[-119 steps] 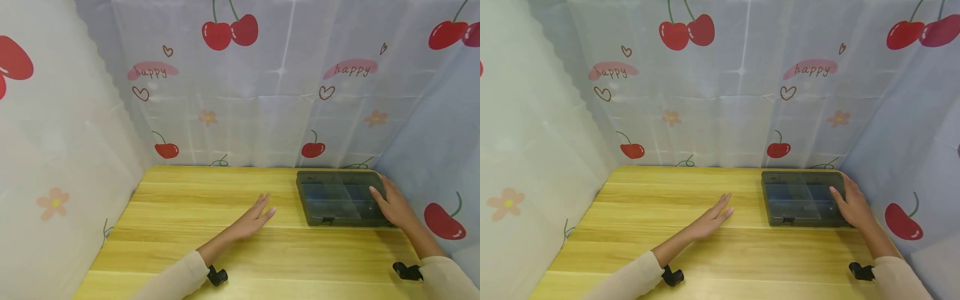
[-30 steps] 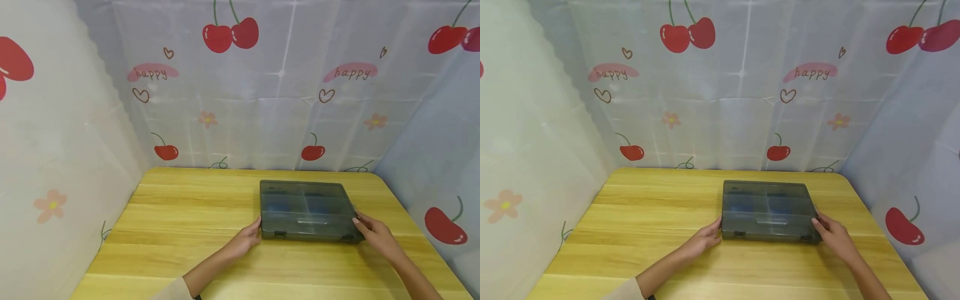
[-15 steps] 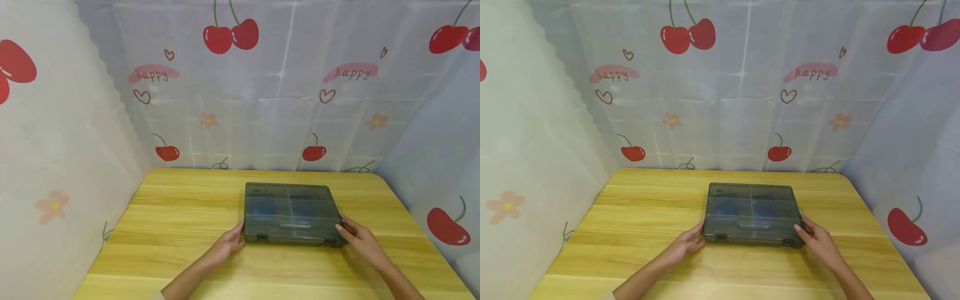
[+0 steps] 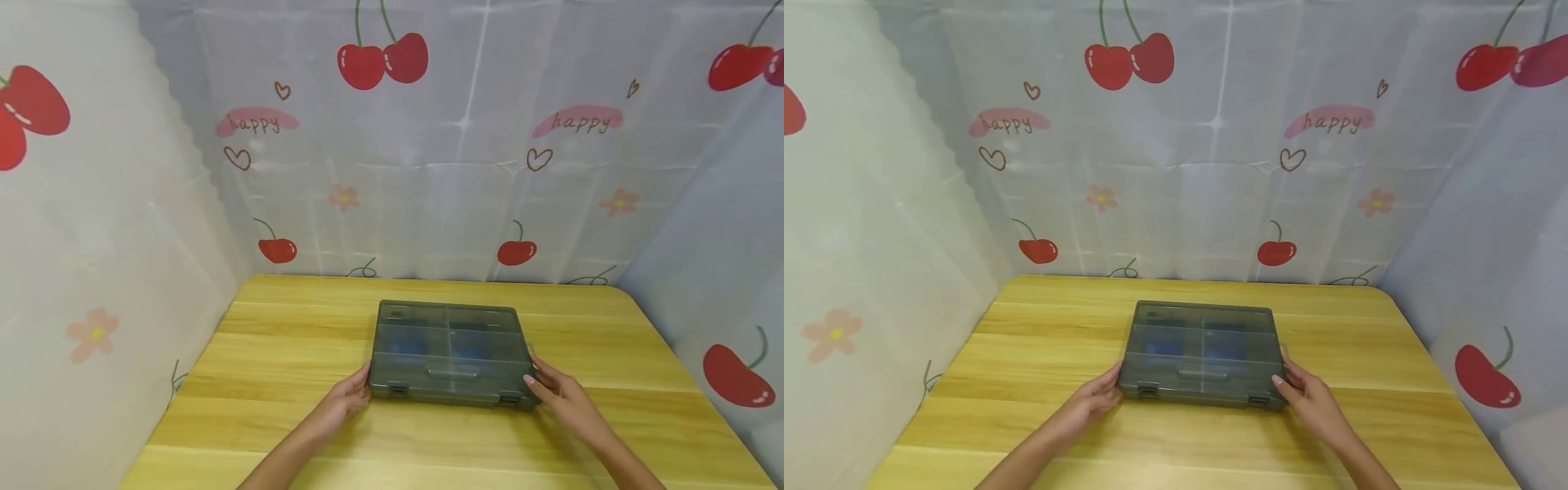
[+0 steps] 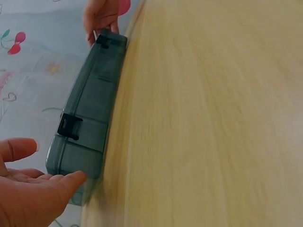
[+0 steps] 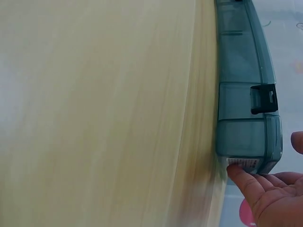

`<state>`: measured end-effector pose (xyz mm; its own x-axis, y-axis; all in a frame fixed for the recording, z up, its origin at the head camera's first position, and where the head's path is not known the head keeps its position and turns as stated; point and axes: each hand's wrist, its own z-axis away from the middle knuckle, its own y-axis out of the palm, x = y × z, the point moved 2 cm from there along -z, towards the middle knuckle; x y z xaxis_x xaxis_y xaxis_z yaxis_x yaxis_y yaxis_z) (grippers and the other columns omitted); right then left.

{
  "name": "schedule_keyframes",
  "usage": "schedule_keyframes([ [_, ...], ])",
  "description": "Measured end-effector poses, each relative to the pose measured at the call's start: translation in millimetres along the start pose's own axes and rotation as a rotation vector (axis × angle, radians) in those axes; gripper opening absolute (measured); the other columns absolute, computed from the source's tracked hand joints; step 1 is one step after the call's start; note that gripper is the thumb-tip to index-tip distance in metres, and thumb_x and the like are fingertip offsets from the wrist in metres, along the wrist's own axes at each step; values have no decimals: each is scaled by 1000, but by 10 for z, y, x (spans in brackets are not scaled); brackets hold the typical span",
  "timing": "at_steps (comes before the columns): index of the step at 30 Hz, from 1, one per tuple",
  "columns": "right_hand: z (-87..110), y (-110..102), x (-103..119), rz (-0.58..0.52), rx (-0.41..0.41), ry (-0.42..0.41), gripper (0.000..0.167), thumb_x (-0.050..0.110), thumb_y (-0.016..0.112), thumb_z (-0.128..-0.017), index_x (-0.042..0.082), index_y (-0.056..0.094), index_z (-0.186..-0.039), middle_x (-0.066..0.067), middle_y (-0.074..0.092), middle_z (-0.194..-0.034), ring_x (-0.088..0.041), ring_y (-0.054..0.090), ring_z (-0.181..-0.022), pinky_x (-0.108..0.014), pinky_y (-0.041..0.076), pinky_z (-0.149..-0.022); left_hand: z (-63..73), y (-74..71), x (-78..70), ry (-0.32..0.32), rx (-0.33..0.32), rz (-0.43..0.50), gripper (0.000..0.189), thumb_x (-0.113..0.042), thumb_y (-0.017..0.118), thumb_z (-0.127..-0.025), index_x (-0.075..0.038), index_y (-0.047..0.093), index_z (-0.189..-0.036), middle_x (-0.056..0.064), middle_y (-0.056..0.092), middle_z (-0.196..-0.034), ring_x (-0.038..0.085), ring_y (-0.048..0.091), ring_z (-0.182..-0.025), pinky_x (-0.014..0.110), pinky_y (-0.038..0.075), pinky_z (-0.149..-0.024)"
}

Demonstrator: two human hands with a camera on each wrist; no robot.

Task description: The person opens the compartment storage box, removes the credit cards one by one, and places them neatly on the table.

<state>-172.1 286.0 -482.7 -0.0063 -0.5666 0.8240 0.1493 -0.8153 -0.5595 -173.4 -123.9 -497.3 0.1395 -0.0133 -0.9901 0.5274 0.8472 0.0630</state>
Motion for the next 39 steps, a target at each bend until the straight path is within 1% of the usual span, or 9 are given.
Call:
schedule_keyframes([
  [9,-63,183,135,-53,26,-30,74,39,55,-106,-2,24,-159,-30,29,-158,-45,43,-139,-48,53,-101,162,-216,-11,7,-14,24,70,-2,38,-104,6,-5,-159,30,-11,-163,49,-7,-149,58,8,-121],
  [14,-98,261,172,-77,32,-44,74,39,55,-105,-1,25,-159,-27,29,-159,-43,43,-139,-46,52,-103,215,-308,-8,6,-46,34,71,1,38,-102,7,-4,-159,31,-10,-162,50,-4,-148,57,6,-121],
  [19,-123,318,199,-89,44,-48,76,41,55,-105,-2,24,-159,-26,27,-161,-42,41,-141,-46,51,-103,244,-347,-7,-5,-81,30,70,1,38,-101,5,-2,-159,30,-7,-163,49,-2,-149,56,7,-122],
  [23,-135,347,206,-107,50,-64,73,38,54,-106,-2,25,-159,-26,27,-161,-41,41,-141,-47,50,-105,283,-364,-18,-18,-109,13,66,-4,38,-105,5,2,-160,27,-5,-165,45,-3,-151,55,6,-123],
  [28,-133,340,211,-131,44,-85,66,36,52,-108,-2,30,-157,-26,33,-159,-43,44,-138,-43,53,-102,313,-418,-58,-43,-184,-31,62,-22,38,-111,4,11,-160,21,1,-168,38,-2,-153,54,8,-124],
  [31,-131,307,220,-99,-12,-118,61,33,52,-108,-3,36,-155,-28,43,-153,-45,51,-133,-40,57,-96,260,-492,-100,-27,-253,-75,62,-28,39,-111,1,17,-161,17,11,-168,35,7,-154,53,11,-124],
  [34,-130,266,241,8,-135,-178,53,27,54,-107,-5,46,-149,-28,56,-141,-43,58,-125,-40,59,-91,160,-582,-136,-5,-326,-112,59,-30,40,-111,-3,23,-161,13,19,-168,32,16,-154,52,13,-125],
  [37,-129,238,271,109,-263,-245,44,19,60,-104,-6,56,-140,-26,64,-129,-41,65,-114,-43,60,-86,43,-649,-148,3,-362,-123,60,-33,42,-111,-7,24,-162,11,22,-167,31,19,-153,52,14,-125],
  [39,-129,229,293,135,-314,-282,38,15,65,-101,-5,61,-134,-23,66,-126,-39,69,-107,-40,62,-83,-39,-672,-143,4,-368,-128,62,-34,44,-110,-8,23,-162,11,22,-168,30,19,-153,50,16,-125],
])
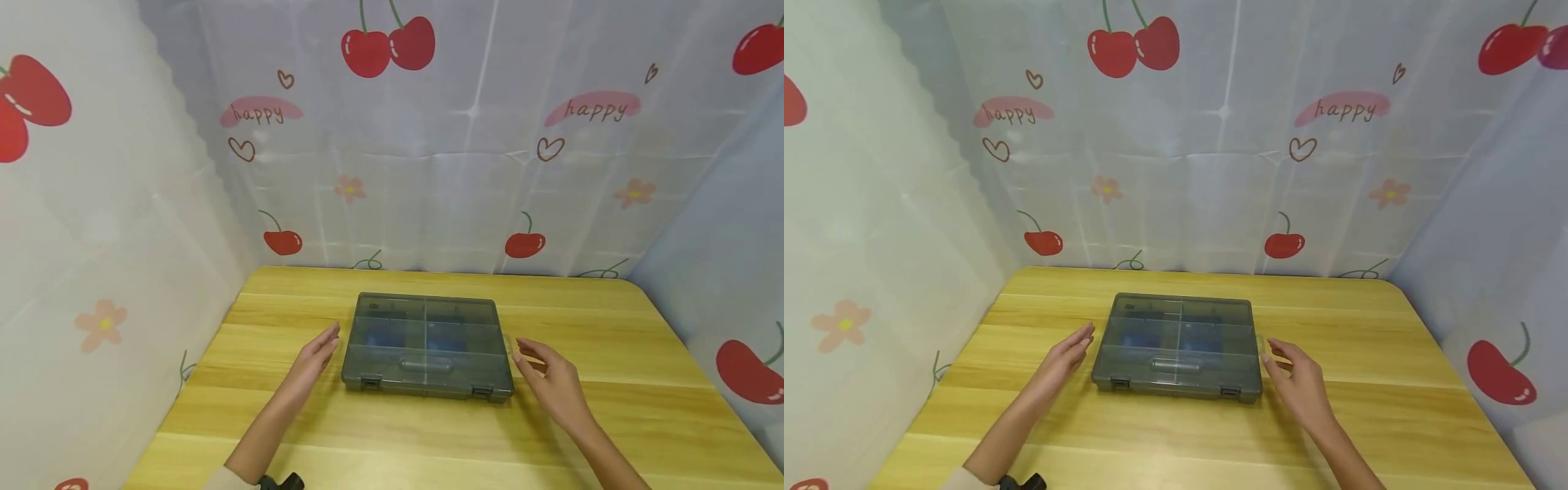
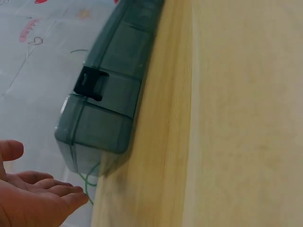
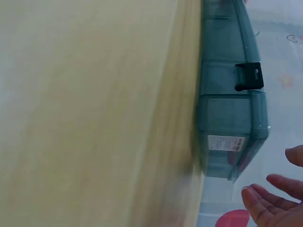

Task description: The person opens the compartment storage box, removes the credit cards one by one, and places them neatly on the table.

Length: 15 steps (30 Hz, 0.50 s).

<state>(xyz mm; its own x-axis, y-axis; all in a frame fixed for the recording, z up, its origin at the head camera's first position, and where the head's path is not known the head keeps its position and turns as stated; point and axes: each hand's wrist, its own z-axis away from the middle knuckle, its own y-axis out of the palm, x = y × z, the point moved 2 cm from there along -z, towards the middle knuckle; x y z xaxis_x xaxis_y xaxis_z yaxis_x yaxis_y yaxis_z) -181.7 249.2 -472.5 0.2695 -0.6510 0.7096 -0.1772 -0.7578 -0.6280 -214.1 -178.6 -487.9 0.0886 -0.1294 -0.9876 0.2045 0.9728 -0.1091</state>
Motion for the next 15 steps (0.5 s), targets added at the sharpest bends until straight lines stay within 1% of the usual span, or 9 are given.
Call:
schedule_keyframes([
  [2,-10,-11,24,7,-21,-30,35,14,68,-99,-2,65,-130,-20,67,-125,-37,71,-102,-35,63,-80,-93,26,8,10,0,-4,63,-33,44,-110,-8,21,-162,12,20,-168,31,18,-154,50,17,-124],
  [4,-14,-20,51,12,-23,-52,33,15,70,-98,0,68,-127,-16,69,-124,-33,72,-99,-33,63,-79,-189,58,13,26,-2,-4,62,-30,45,-110,-8,21,-162,12,20,-168,31,18,-154,50,19,-124],
  [6,-12,-24,75,26,-12,-66,31,18,72,-96,4,71,-125,-10,71,-122,-29,73,-98,-35,63,-80,-288,88,18,40,-7,-4,61,-28,45,-110,-8,21,-163,12,19,-168,31,18,-154,49,20,-124],
  [9,7,-12,104,42,22,-89,31,20,75,-94,9,73,-123,-5,72,-119,-23,73,-96,-41,62,-83,-421,117,35,49,-4,-2,61,-26,47,-110,-11,20,-163,7,18,-168,27,18,-154,49,20,-124],
  [12,48,18,141,50,53,-132,30,17,79,-90,12,74,-120,0,73,-117,-20,72,-97,-42,62,-82,-529,130,91,50,6,-10,62,-28,49,-109,-16,21,-163,3,17,-169,26,16,-155,52,18,-124],
  [15,82,42,182,61,59,-199,31,11,83,-85,13,76,-115,4,73,-113,-20,72,-95,-41,62,-78,-595,130,160,39,22,-6,62,-31,51,-108,-23,23,-163,-1,14,-169,24,14,-155,55,17,-124],
])
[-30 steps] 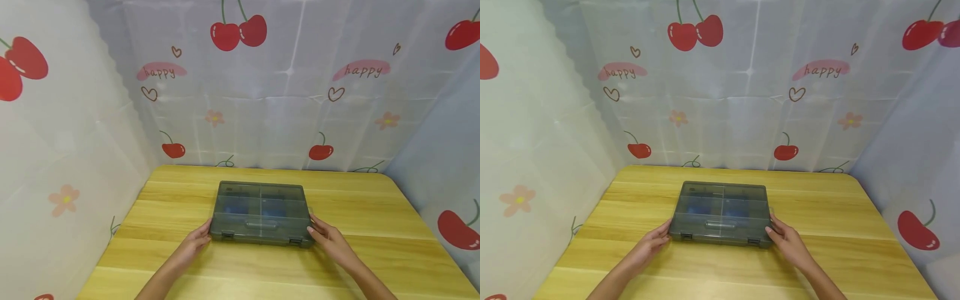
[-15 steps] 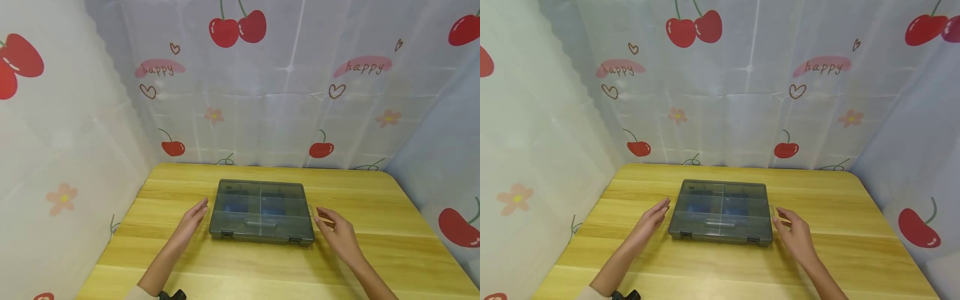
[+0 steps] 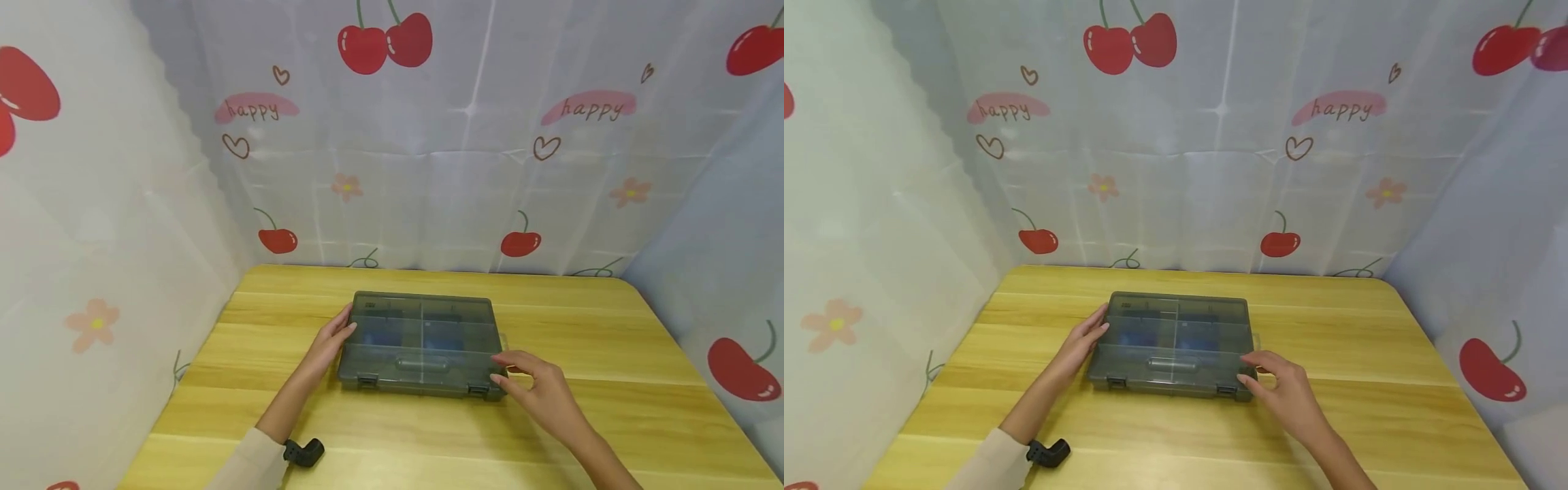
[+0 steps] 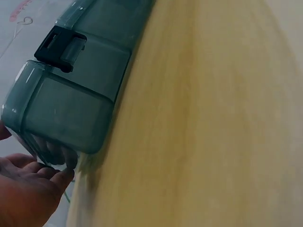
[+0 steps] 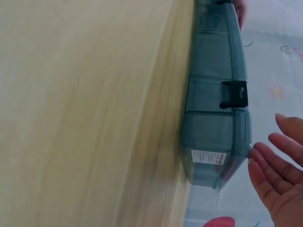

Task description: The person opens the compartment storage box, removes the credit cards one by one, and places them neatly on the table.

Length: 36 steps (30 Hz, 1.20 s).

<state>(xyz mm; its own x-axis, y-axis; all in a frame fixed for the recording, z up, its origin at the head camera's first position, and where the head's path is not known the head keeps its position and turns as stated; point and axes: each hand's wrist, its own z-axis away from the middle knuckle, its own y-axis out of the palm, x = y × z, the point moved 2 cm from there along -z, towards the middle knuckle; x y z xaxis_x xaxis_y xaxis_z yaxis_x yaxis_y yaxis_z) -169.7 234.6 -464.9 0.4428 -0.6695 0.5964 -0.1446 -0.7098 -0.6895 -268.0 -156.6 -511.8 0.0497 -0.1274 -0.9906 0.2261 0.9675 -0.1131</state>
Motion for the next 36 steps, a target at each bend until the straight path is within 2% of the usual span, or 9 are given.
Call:
schedule_keyframes([
  [3,12,20,31,21,-6,-47,32,8,86,-80,14,78,-111,7,73,-110,-20,72,-95,-41,62,-77,-28,-15,59,2,12,12,61,-32,52,-108,-28,24,-163,-5,13,-169,22,12,-155,53,16,-125],
  [9,33,54,29,43,5,-106,32,4,90,-73,16,80,-101,7,72,-105,-18,71,-95,-42,63,-75,-59,-22,155,60,49,24,62,-26,51,-109,-26,21,-163,-9,11,-169,18,8,-156,45,14,-126],
  [17,56,124,19,42,20,-183,32,1,91,-68,20,81,-92,6,68,-102,-11,66,-89,-29,61,-71,-60,-8,252,146,26,23,62,-30,50,-109,-24,21,-163,-10,14,-168,14,9,-155,42,12,-127],
  [20,54,132,39,55,24,-195,32,1,90,-68,22,81,-91,7,67,-102,-12,65,-90,-28,60,-73,-46,3,262,165,16,19,61,-31,49,-109,-23,22,-163,-9,15,-168,14,9,-155,43,11,-127],
  [27,49,153,64,48,26,-203,32,-3,90,-67,23,82,-84,6,65,-100,-11,61,-88,-26,58,-67,-41,11,288,171,11,37,60,-31,51,-108,-23,26,-162,-10,18,-167,14,11,-155,42,13,-127],
  [36,26,181,70,31,20,-201,34,-6,90,-65,22,81,-79,5,65,-98,-7,58,-85,-22,56,-66,-59,-1,313,179,1,27,61,-32,52,-108,-25,26,-162,-11,19,-167,13,12,-154,41,14,-126],
])
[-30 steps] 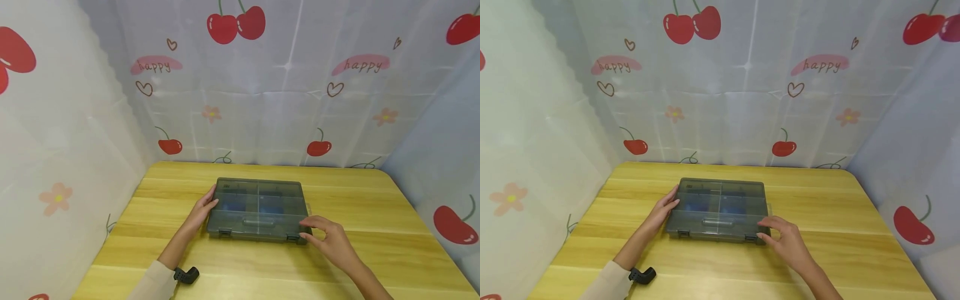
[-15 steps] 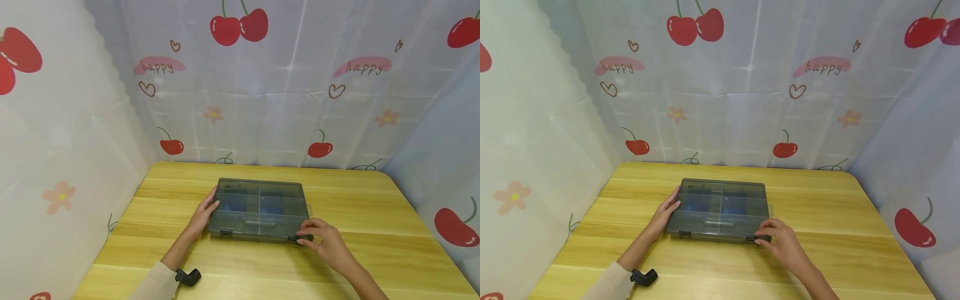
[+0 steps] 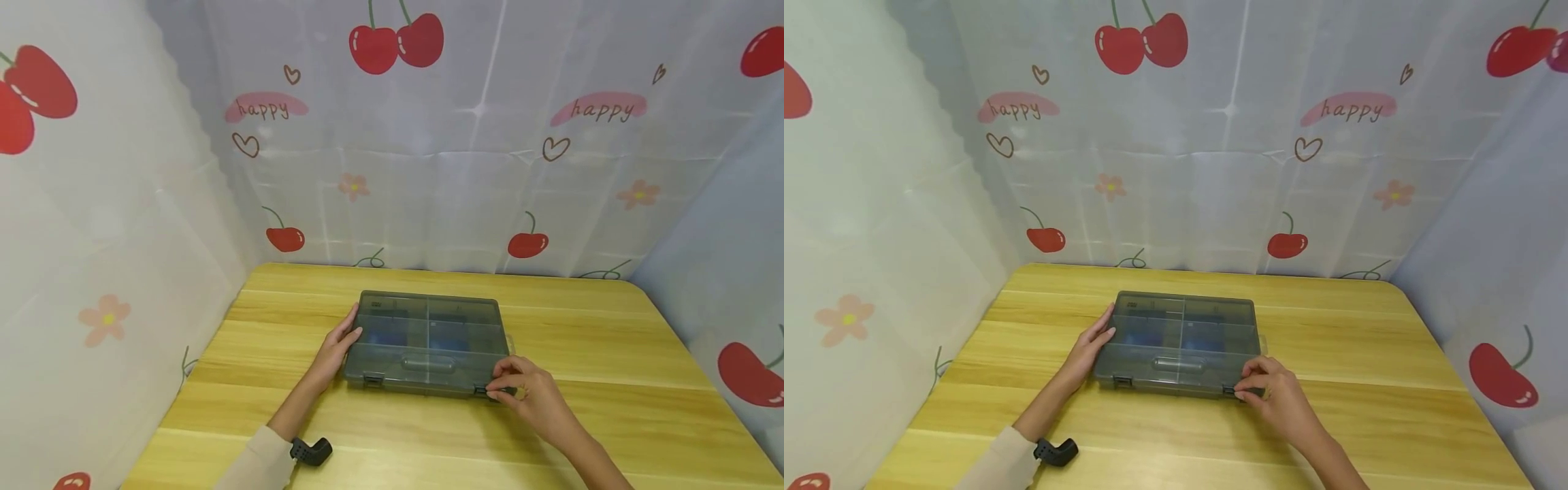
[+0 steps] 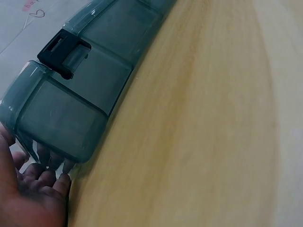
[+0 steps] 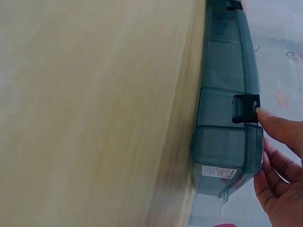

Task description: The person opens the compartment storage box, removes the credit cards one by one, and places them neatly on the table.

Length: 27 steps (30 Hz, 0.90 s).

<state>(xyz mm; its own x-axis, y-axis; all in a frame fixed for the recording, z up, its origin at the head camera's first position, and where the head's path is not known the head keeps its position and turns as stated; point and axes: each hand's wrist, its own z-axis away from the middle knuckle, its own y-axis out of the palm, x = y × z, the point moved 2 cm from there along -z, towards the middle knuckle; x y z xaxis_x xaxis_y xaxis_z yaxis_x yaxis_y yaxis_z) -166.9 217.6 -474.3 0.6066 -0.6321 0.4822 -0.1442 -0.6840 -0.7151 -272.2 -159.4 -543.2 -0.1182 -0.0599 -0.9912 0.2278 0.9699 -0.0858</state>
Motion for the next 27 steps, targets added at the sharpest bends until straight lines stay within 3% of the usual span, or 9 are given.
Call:
schedule_keyframes([
  [12,17,36,-32,-42,8,11,33,-5,91,-63,24,79,-73,4,63,-97,-5,54,-85,-17,52,-69,-5,-13,25,28,10,-41,62,-38,53,-107,-28,25,-162,-12,19,-167,13,14,-154,42,17,-126],
  [27,-16,22,65,151,138,-66,30,8,96,-62,28,76,-71,5,54,-98,-8,43,-89,-30,50,-73,-1,-20,19,35,1,-27,63,-39,54,-106,-24,27,-161,-10,20,-167,13,15,-153,40,17,-126],
])
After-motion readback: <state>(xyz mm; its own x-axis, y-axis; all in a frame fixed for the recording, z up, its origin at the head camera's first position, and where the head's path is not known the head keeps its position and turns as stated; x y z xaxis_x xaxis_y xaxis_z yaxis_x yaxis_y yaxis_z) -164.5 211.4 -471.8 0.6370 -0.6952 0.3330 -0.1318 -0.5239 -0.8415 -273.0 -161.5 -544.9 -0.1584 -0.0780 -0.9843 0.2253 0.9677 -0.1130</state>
